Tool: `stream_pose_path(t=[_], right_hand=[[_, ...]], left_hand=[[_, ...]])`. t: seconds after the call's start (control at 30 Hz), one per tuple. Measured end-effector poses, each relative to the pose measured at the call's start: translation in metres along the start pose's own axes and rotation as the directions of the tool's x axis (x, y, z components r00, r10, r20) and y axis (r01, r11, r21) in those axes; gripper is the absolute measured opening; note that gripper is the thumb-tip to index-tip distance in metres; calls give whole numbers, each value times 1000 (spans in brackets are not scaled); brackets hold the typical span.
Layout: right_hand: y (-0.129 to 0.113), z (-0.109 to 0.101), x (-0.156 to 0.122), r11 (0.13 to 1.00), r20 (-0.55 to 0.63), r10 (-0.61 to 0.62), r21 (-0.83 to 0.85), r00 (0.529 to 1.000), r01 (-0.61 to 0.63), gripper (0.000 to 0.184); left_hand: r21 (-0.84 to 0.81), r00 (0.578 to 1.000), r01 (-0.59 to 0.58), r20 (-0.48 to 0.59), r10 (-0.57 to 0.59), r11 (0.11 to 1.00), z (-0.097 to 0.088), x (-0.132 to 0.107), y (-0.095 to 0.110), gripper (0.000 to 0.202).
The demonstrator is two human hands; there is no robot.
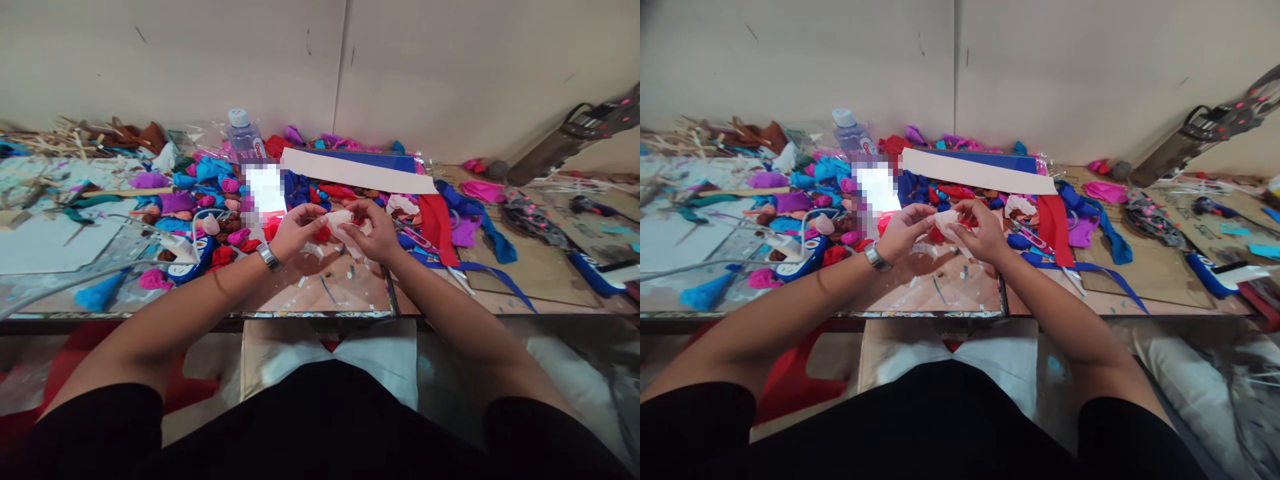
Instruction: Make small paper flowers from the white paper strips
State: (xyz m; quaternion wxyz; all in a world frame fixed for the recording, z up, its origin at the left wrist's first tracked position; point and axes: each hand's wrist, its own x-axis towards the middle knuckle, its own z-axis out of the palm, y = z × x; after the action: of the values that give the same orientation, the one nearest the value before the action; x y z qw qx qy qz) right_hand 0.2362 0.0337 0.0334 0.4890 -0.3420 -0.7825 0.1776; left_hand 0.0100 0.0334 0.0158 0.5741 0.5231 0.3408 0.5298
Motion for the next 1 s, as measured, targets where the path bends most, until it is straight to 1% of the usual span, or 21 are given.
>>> stream_pose_path(t=[0.17,0.33,0.53,0.6,0.73,0.83,1.0], right_hand=[[0,1,-1,999,6,-28,-33,1000,28,40],[-1,1,0,998,-3,-38,-50,999,38,38],[0,1,0,997,-10,-65,-28,998,65,36],[0,1,0,997,-5,-68,-29,998,68,36],[1,1,0,996,-12,-83,-33,996,83,34],[1,1,0,993,-2,-102,-57,995,102,33],[3,2,-1,991,17,-107,-73,994,108,34]], left_hand=[[-56,996,91,-11,-92,994,3,0,3,49],[-103,989,145,6,-145,984,5,-2,5,55],[-73,992,130,13,-129,989,5,-2,2,53],[-52,992,127,-5,-128,991,4,-1,1,55],[-40,992,94,-75,-97,995,2,1,1,54],[-58,993,79,-79,-84,995,2,1,3,53],[-86,988,122,-81,-129,989,3,0,4,54]])
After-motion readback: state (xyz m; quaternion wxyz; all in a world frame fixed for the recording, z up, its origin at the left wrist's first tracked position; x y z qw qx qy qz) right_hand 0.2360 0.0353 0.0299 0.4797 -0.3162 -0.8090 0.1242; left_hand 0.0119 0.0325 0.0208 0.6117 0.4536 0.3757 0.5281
